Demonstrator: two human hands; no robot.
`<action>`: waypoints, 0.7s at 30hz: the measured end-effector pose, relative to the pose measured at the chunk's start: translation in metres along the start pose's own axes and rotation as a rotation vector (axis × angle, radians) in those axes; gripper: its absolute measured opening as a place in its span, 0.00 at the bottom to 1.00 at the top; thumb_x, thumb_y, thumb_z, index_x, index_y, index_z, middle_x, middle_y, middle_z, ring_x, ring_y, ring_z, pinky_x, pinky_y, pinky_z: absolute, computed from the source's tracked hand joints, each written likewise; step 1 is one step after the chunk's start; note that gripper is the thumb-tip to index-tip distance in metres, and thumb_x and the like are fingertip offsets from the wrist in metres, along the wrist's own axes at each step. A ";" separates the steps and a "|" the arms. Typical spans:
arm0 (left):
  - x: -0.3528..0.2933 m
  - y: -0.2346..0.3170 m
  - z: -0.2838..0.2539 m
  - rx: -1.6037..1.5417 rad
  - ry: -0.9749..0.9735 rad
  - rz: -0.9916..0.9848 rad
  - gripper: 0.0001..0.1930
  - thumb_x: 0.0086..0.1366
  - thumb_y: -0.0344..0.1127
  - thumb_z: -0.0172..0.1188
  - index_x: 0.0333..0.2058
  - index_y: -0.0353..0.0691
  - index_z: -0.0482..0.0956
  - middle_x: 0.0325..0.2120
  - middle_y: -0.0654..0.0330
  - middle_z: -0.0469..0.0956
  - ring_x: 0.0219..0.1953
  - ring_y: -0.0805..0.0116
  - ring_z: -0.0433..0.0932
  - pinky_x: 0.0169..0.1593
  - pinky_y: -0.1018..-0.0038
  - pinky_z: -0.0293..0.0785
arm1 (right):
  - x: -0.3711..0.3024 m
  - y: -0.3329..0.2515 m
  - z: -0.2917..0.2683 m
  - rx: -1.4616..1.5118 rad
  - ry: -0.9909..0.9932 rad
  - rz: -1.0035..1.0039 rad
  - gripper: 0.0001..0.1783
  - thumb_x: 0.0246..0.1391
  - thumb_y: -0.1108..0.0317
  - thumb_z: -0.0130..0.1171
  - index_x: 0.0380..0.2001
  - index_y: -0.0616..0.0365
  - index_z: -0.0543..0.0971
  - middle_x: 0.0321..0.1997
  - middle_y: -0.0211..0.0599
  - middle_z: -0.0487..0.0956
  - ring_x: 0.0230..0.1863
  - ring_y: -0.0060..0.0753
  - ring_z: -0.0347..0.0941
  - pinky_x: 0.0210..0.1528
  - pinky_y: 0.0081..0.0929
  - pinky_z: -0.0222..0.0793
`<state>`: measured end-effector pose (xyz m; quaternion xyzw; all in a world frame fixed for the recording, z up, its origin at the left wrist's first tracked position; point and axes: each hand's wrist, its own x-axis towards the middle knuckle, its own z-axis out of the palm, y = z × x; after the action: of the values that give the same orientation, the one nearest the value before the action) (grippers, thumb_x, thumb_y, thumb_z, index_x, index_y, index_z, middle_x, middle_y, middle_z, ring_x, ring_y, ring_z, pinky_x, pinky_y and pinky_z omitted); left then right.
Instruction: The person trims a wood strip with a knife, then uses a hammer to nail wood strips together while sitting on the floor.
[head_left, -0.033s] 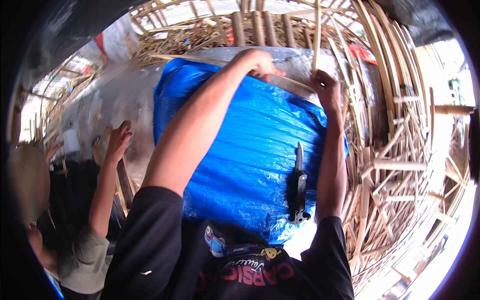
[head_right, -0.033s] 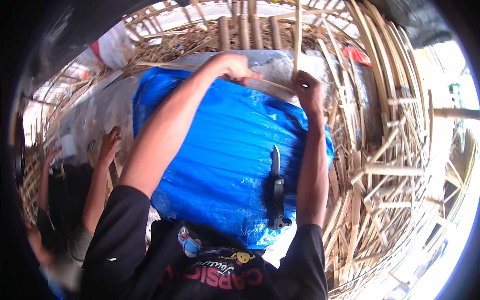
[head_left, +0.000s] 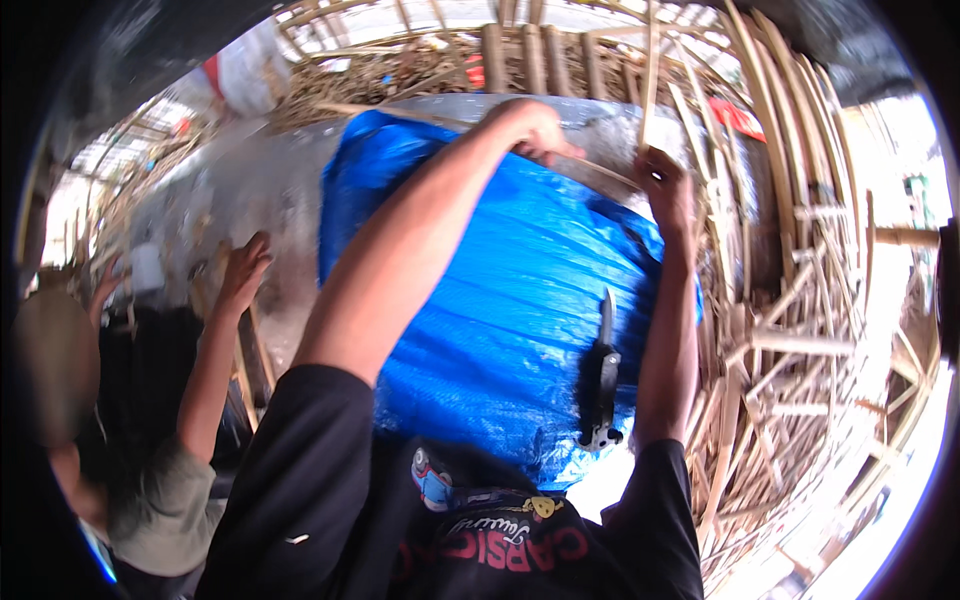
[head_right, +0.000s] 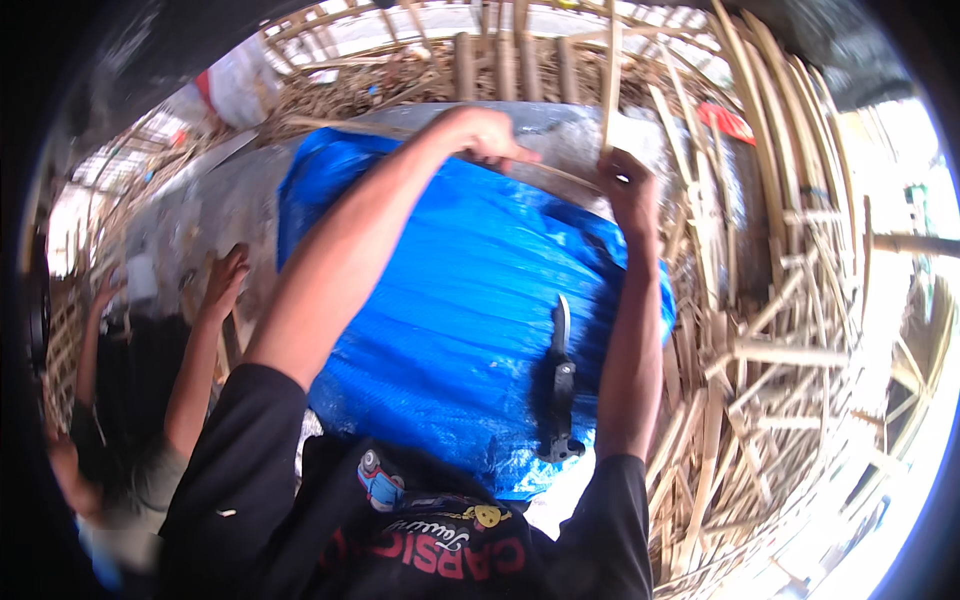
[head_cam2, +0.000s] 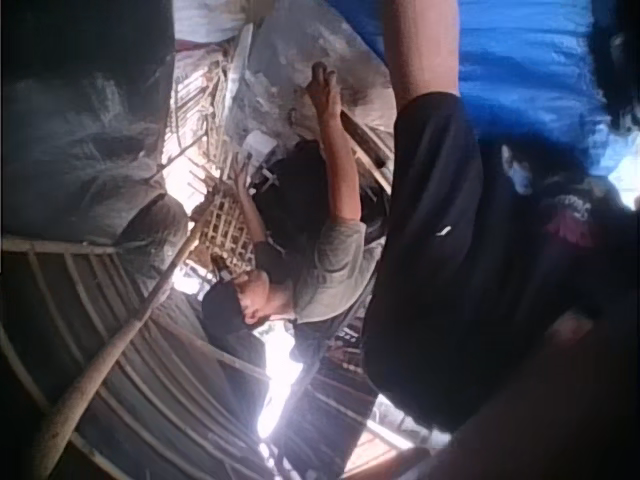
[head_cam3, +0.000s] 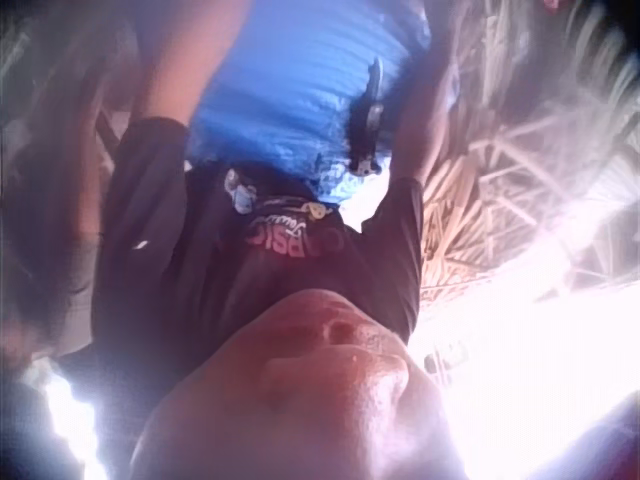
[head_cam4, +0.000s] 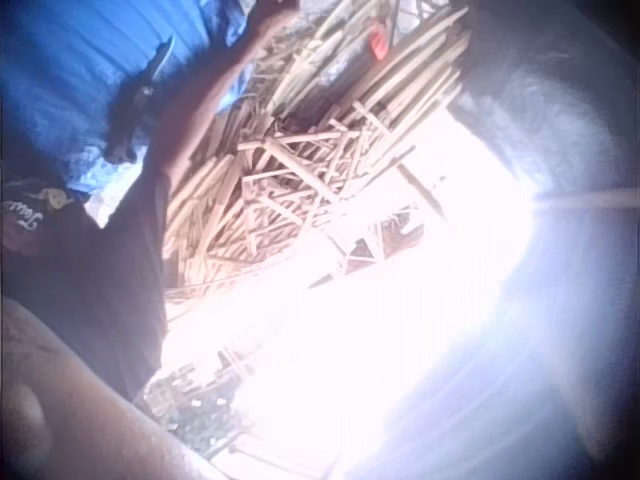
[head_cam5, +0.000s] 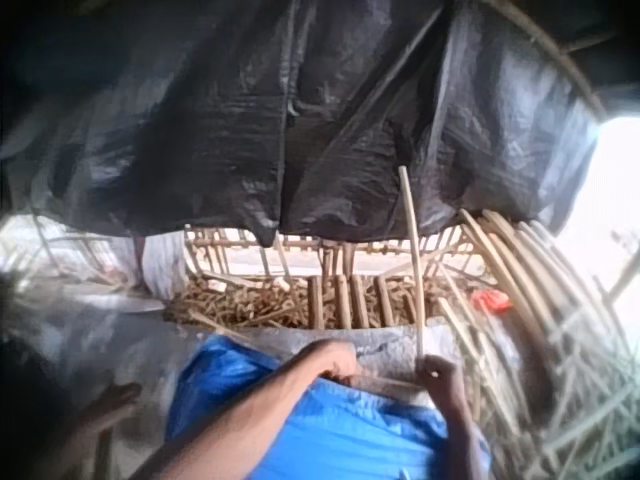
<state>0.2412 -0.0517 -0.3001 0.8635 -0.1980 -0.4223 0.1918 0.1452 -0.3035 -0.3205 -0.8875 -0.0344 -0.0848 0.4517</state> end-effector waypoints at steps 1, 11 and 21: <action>0.002 0.001 0.002 -0.029 0.020 -0.005 0.38 0.52 0.78 0.56 0.26 0.42 0.87 0.20 0.58 0.78 0.24 0.65 0.75 0.30 0.65 0.71 | -0.001 -0.004 -0.001 -0.086 0.026 0.009 0.11 0.55 0.69 0.63 0.41 0.61 0.82 0.31 0.37 0.84 0.34 0.23 0.78 0.40 0.24 0.72; 0.026 0.000 0.006 0.141 -0.040 -0.122 0.41 0.51 0.77 0.58 0.43 0.42 0.85 0.45 0.55 0.82 0.46 0.55 0.79 0.51 0.61 0.73 | -0.009 -0.028 -0.008 0.249 0.102 0.071 0.13 0.64 0.63 0.56 0.43 0.64 0.76 0.29 0.30 0.76 0.31 0.19 0.70 0.37 0.22 0.67; 0.019 0.007 0.012 0.187 0.164 -0.112 0.32 0.49 0.64 0.71 0.45 0.46 0.84 0.46 0.54 0.82 0.47 0.52 0.80 0.53 0.59 0.75 | -0.016 -0.034 -0.009 0.507 0.051 0.349 0.20 0.63 0.61 0.58 0.52 0.62 0.70 0.37 0.38 0.79 0.37 0.28 0.78 0.40 0.27 0.75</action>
<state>0.2410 -0.0694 -0.3154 0.9191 -0.1716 -0.3398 0.1019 0.1231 -0.2905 -0.2906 -0.7367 0.1098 -0.0170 0.6670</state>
